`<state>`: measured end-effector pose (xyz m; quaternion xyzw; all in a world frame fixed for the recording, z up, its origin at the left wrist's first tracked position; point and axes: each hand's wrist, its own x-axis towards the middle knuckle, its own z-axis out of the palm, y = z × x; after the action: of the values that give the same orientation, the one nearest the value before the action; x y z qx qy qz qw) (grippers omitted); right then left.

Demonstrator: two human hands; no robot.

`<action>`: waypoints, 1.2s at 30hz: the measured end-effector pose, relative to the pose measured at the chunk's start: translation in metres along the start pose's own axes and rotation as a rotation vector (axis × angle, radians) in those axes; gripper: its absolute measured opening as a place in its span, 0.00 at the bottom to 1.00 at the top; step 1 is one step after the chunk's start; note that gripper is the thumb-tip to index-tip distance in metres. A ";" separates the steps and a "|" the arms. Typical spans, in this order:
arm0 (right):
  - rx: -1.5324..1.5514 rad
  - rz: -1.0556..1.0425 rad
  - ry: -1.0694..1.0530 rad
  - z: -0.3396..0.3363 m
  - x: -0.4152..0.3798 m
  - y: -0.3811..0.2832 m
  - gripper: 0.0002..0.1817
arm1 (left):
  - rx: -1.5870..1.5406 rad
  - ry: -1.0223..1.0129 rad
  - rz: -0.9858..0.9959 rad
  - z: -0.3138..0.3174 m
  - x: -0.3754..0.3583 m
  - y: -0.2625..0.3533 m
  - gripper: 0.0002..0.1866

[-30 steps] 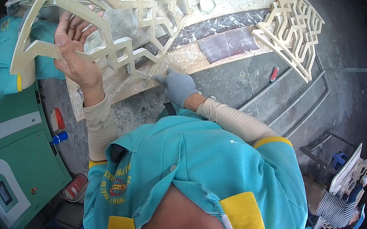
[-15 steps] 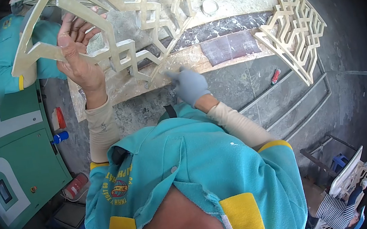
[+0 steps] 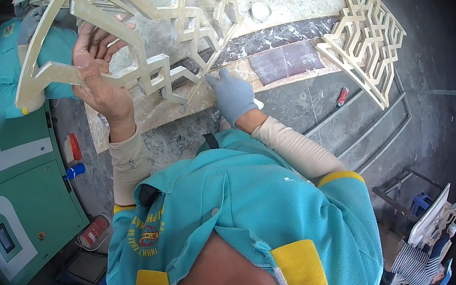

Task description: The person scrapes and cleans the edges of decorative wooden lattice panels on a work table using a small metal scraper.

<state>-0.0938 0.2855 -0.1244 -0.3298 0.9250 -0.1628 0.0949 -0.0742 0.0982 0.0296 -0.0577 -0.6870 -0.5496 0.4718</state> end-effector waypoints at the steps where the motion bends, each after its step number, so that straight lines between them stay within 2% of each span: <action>1: 0.000 0.003 0.000 0.004 0.001 0.001 0.32 | -0.002 -0.002 -0.001 0.001 0.000 0.000 0.32; 4: -0.030 -0.001 0.073 0.014 0.004 0.000 0.31 | -0.002 -0.006 -0.005 0.001 0.000 0.001 0.32; 6: 0.062 0.042 -0.056 0.008 0.003 -0.005 0.26 | 0.001 -0.004 -0.001 0.000 -0.001 0.000 0.31; 7: 0.063 0.041 -0.055 0.015 0.009 0.003 0.26 | 0.002 -0.005 0.000 0.000 -0.001 0.000 0.31; 9: 0.377 -0.023 -0.129 0.029 0.024 0.029 0.25 | -0.003 -0.003 0.001 0.002 -0.001 0.000 0.31; 10: 0.379 -0.017 -0.125 0.031 0.026 0.035 0.25 | -0.007 -0.008 0.002 0.003 -0.001 0.001 0.31; 12: 0.989 0.186 -0.357 0.017 0.027 0.040 0.22 | 0.008 0.003 0.003 0.006 -0.002 0.004 0.32; 13: 0.991 0.188 -0.351 0.007 0.026 0.043 0.22 | 0.004 -0.001 0.005 0.007 -0.002 0.004 0.32; 15: 1.308 0.447 -0.568 -0.010 0.026 0.046 0.20 | -0.001 0.003 -0.006 0.006 -0.003 0.002 0.32; 16: 1.309 0.445 -0.566 -0.012 0.026 0.045 0.20 | -0.002 0.002 -0.004 0.005 -0.002 0.001 0.32; 18: 1.088 0.356 -0.370 -0.010 0.023 0.039 0.20 | -0.008 0.010 -0.010 0.004 -0.002 0.000 0.32; 19: 1.095 0.361 -0.370 0.004 0.021 0.037 0.20 | -0.008 0.002 -0.015 0.003 -0.003 0.001 0.32; 21: 0.768 0.035 -0.080 0.022 0.021 0.029 0.20 | 0.004 0.016 -0.018 0.004 -0.002 0.001 0.32; 22: 0.644 0.069 -0.137 0.026 0.018 0.032 0.20 | 0.004 0.013 -0.017 0.004 -0.002 0.001 0.32; 23: 0.645 0.067 -0.136 0.015 0.015 0.031 0.20 | 0.008 0.000 -0.016 0.003 -0.002 0.002 0.32; 25: 0.679 0.137 -0.273 0.002 0.009 0.034 0.20 | 0.014 -0.015 -0.018 0.002 -0.001 0.003 0.32; 26: 0.679 0.137 -0.272 0.003 0.008 0.034 0.20 | 0.018 -0.011 -0.017 0.003 -0.001 0.003 0.31; 28: 0.538 0.097 -0.106 0.007 0.007 0.035 0.21 | 0.020 -0.011 -0.020 0.003 0.000 0.003 0.31; 32: 0.404 0.113 -0.104 0.008 0.019 0.021 0.21 | 0.041 -0.006 -0.019 0.004 0.000 0.004 0.32; 34: 0.341 0.147 -0.265 -0.005 0.027 0.018 0.20 | 0.044 -0.013 -0.009 0.005 -0.001 0.004 0.33; 35: 0.343 0.154 -0.266 -0.004 0.032 0.025 0.20 | 0.051 -0.011 -0.001 0.005 -0.002 0.003 0.34; 36: 0.508 0.074 -0.325 -0.004 0.038 0.039 0.20 | 0.056 -0.007 0.012 0.005 -0.002 0.002 0.34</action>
<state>-0.1466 0.2907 -0.1376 -0.2833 0.8388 -0.3303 0.3271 -0.0750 0.1039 0.0293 -0.0505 -0.7035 -0.5271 0.4741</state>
